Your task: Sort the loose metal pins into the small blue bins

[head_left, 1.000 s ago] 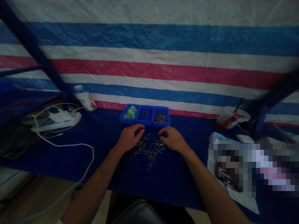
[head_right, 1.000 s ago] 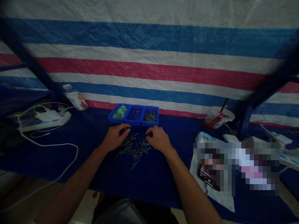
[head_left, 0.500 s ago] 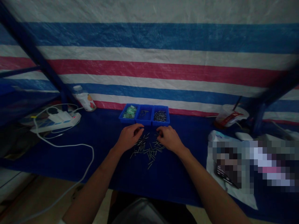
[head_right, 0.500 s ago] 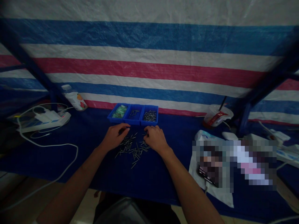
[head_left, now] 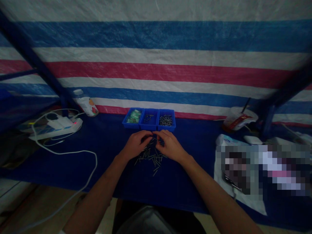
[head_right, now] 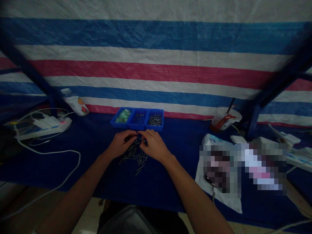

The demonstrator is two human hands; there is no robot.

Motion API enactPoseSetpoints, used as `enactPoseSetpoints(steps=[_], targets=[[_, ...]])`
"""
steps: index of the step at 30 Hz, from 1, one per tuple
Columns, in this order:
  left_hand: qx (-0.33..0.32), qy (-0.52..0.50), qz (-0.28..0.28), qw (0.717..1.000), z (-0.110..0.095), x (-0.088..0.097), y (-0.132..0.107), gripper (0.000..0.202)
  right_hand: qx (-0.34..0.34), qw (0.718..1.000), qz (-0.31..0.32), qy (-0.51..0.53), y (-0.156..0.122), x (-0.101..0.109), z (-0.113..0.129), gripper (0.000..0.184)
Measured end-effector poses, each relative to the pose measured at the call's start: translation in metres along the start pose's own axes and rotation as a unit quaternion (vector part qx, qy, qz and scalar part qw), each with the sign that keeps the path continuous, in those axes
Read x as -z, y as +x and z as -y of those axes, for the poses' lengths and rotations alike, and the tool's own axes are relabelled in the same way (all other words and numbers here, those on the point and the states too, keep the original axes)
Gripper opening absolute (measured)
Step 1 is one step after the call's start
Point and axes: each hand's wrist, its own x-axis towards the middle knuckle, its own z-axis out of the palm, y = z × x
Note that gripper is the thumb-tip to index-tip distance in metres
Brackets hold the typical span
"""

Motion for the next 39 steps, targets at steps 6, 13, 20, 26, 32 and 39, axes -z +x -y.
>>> enactPoseSetpoints(steps=[6,13,20,26,32,39], targets=[[0.002,0.004,0.013,1.000,-0.003,0.001,0.001,0.013,0.003,1.000,0.001,0.001,-0.001,-0.002,0.000,0.046],[0.012,-0.001,0.011,1.000,-0.004,0.000,0.001,0.015,0.023,1.000,-0.009,0.003,-0.003,-0.002,0.004,0.048],[0.008,-0.010,-0.001,1.000,-0.009,-0.001,0.001,0.016,0.037,0.999,0.005,-0.027,-0.003,-0.004,0.005,0.041],[0.023,-0.024,-0.028,0.999,-0.011,0.003,0.000,0.016,0.058,0.998,-0.036,-0.016,-0.003,-0.002,0.000,0.036],[0.039,0.004,-0.036,0.999,-0.007,0.007,-0.001,0.021,0.008,0.977,-0.134,0.167,0.002,0.007,-0.002,0.016],[0.039,0.007,-0.044,0.998,-0.006,0.009,-0.001,0.022,-0.145,0.893,-0.194,0.380,0.007,0.021,0.002,0.030]])
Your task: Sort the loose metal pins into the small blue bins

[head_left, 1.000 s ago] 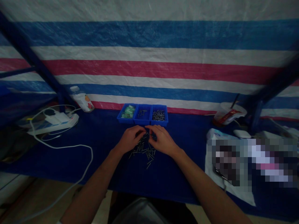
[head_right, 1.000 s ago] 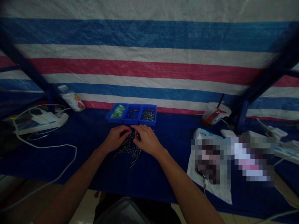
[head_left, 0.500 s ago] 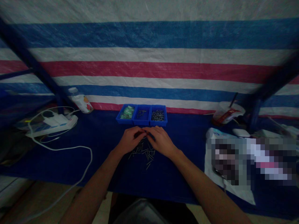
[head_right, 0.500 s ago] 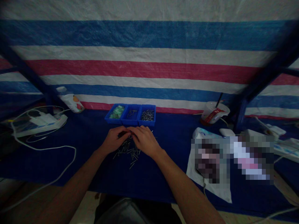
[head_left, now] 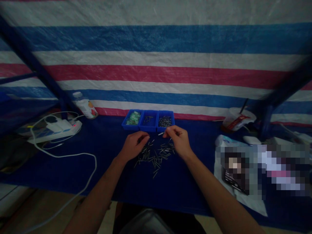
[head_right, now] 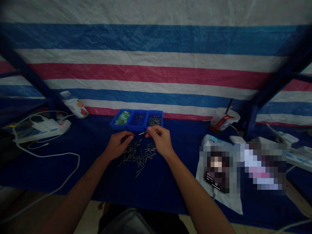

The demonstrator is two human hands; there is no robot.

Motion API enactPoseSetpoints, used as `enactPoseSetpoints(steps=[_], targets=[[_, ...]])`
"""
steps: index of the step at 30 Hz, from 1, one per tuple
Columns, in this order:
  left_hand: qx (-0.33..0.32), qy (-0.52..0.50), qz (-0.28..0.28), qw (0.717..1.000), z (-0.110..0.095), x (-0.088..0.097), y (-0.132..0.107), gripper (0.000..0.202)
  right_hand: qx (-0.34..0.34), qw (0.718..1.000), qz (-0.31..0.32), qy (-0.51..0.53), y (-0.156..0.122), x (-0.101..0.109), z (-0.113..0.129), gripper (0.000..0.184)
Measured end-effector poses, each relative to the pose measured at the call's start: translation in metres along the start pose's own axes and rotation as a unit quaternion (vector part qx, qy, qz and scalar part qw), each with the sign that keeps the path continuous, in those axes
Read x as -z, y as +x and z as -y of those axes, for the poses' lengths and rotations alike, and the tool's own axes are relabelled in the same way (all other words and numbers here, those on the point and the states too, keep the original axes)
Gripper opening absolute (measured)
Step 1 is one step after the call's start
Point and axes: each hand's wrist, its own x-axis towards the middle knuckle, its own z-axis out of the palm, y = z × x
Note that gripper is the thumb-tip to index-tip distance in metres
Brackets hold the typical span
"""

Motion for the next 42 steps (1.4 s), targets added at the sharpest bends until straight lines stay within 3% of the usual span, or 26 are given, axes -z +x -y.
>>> enactPoseSetpoints(steps=[3,7,10,13,16,18,23,28,31,35,42], targets=[[-0.006,0.001,-0.002,1.000,0.000,0.000,0.000,0.023,-0.057,0.998,-0.013,-0.027,0.001,0.003,-0.003,0.047],[-0.005,0.000,-0.003,1.000,0.001,0.000,0.000,0.022,-0.139,0.990,-0.026,-0.028,0.005,0.006,-0.015,0.048],[-0.007,0.004,-0.007,1.000,0.001,-0.001,0.000,0.020,-0.140,0.988,-0.068,-0.008,0.009,0.009,-0.021,0.039],[-0.011,0.006,-0.008,1.000,0.001,-0.001,0.000,0.020,-0.114,0.982,-0.052,-0.139,0.010,0.016,-0.022,0.035],[-0.017,0.015,-0.004,1.000,0.001,-0.002,0.001,0.019,-0.065,0.932,0.000,-0.355,0.008,0.026,-0.021,0.020],[-0.020,0.020,-0.002,1.000,0.002,-0.002,0.000,0.018,-0.041,0.893,0.062,-0.444,0.007,0.033,-0.021,0.021],[-0.020,0.024,0.008,0.999,0.003,-0.002,0.000,0.017,0.025,0.821,0.223,-0.524,0.006,0.046,-0.025,0.032],[-0.013,0.027,0.016,0.999,0.003,-0.002,0.000,0.017,0.016,0.791,0.234,-0.564,0.006,0.046,-0.024,0.030],[-0.013,0.030,0.018,0.999,0.003,-0.002,0.001,0.018,0.021,0.798,0.228,-0.558,0.005,0.045,-0.026,0.033],[-0.010,0.034,0.018,0.999,0.002,-0.002,0.001,0.019,0.043,0.826,0.209,-0.522,0.004,0.043,-0.032,0.044],[-0.011,0.039,0.026,0.999,0.003,-0.002,0.001,0.019,0.061,0.921,0.159,-0.350,0.004,0.031,-0.026,0.035]])
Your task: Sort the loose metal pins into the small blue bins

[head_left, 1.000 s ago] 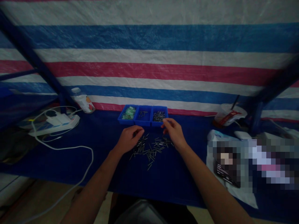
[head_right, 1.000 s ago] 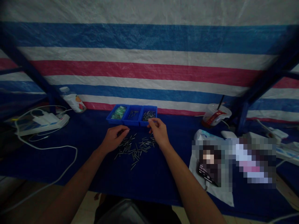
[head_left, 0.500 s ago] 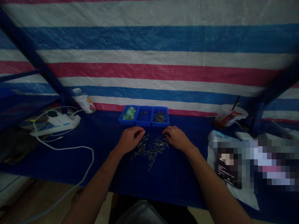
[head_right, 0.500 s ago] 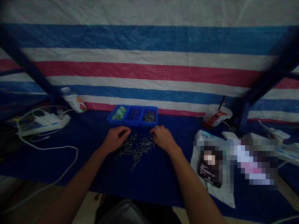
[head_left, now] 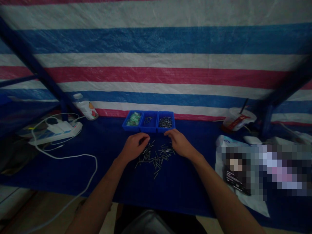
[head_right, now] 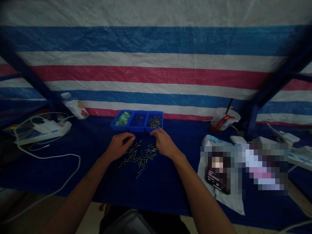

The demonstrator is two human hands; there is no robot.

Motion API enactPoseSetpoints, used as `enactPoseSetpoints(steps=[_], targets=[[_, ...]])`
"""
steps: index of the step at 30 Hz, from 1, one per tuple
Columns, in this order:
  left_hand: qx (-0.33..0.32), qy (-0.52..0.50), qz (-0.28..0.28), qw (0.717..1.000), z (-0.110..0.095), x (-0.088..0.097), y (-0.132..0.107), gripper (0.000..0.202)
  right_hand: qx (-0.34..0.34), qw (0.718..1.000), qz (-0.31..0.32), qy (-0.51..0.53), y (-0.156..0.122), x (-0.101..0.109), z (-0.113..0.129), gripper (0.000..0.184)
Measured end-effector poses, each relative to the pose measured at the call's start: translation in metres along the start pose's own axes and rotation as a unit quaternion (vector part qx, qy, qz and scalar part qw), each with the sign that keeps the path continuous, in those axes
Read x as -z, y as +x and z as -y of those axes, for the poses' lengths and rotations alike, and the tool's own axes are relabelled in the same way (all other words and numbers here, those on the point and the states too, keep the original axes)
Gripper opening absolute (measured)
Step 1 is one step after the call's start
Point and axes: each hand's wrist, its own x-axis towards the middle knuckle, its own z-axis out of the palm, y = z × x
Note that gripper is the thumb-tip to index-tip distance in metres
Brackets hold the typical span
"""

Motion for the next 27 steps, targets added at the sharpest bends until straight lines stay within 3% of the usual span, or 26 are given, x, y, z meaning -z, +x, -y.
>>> enactPoseSetpoints(steps=[5,11,16,19,22,27], targets=[[0.000,-0.002,0.004,1.000,0.001,-0.001,0.000,0.019,-0.051,0.986,-0.033,0.155,0.004,-0.003,0.005,0.019],[-0.002,-0.008,0.002,1.000,-0.001,0.000,0.000,0.019,-0.106,0.935,-0.036,0.337,0.010,0.000,0.011,0.018],[0.002,0.004,0.003,1.000,-0.001,0.000,0.000,0.018,-0.117,0.905,-0.058,0.404,0.010,0.005,0.014,0.030],[0.004,0.006,0.006,1.000,-0.001,0.000,0.000,0.019,-0.117,0.904,-0.058,0.407,0.010,0.006,0.014,0.044],[0.000,0.003,0.006,1.000,-0.001,0.000,0.000,0.020,-0.131,0.903,-0.058,0.406,0.009,0.009,0.015,0.040],[0.002,0.003,0.005,1.000,-0.001,0.001,0.000,0.020,-0.178,0.844,-0.093,0.498,0.009,0.018,0.017,0.040]])
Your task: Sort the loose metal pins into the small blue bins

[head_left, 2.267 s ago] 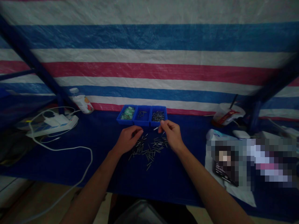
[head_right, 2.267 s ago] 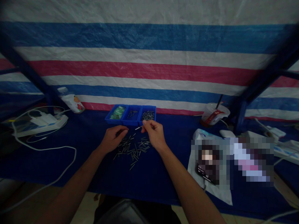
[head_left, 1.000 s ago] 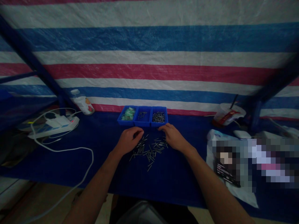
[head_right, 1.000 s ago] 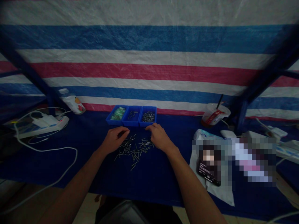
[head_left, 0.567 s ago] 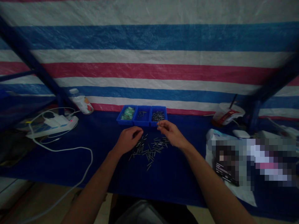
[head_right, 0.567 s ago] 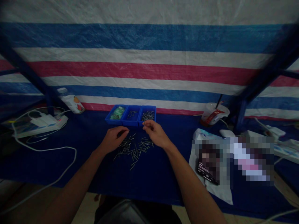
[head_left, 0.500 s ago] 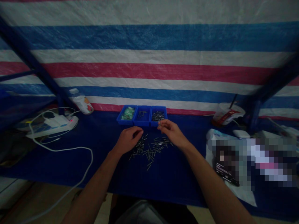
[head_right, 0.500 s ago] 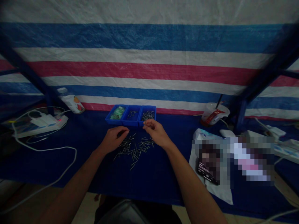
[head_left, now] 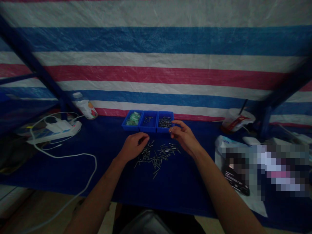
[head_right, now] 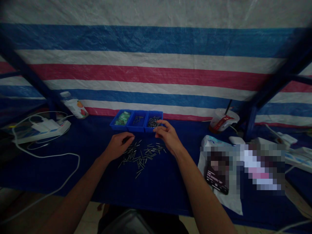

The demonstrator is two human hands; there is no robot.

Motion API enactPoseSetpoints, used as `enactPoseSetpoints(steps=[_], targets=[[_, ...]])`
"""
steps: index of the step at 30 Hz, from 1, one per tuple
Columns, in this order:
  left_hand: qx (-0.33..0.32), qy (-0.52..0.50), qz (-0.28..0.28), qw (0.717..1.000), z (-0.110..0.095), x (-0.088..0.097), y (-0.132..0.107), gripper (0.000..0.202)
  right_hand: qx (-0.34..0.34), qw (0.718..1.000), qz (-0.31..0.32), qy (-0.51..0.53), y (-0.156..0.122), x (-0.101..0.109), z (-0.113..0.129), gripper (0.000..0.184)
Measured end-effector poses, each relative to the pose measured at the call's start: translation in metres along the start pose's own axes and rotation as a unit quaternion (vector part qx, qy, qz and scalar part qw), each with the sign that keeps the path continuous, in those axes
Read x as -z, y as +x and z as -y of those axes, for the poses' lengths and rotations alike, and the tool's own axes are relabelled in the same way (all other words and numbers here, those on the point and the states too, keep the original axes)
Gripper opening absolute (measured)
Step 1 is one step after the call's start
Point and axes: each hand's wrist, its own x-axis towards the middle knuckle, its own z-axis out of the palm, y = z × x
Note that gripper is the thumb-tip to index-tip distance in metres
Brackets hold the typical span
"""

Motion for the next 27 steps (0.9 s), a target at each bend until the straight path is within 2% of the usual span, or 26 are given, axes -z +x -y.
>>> enactPoseSetpoints(steps=[6,10,14,17,21,24,27], targets=[[0.001,0.001,0.002,1.000,0.001,0.000,0.000,0.018,-0.036,0.989,-0.104,0.102,0.007,0.013,0.006,0.036],[0.002,0.003,0.002,1.000,0.002,0.000,0.000,0.019,-0.060,0.983,-0.117,0.130,0.011,0.021,0.003,0.029],[0.003,0.006,0.001,1.000,0.001,0.000,0.000,0.020,-0.050,0.986,-0.126,0.094,0.012,0.020,-0.003,0.032],[0.004,0.005,0.002,1.000,0.001,0.000,0.000,0.019,-0.065,0.989,-0.104,0.077,0.011,0.016,-0.007,0.031],[0.009,0.004,0.008,1.000,0.001,0.001,0.000,0.019,-0.103,0.994,-0.026,-0.016,0.007,0.011,-0.010,0.024],[0.014,0.000,0.010,1.000,0.001,0.001,0.000,0.018,-0.125,0.989,0.023,-0.078,0.003,0.008,-0.011,0.028],[0.015,-0.004,0.008,1.000,0.002,0.001,0.000,0.018,-0.136,0.986,0.037,-0.088,0.002,0.007,-0.012,0.034]])
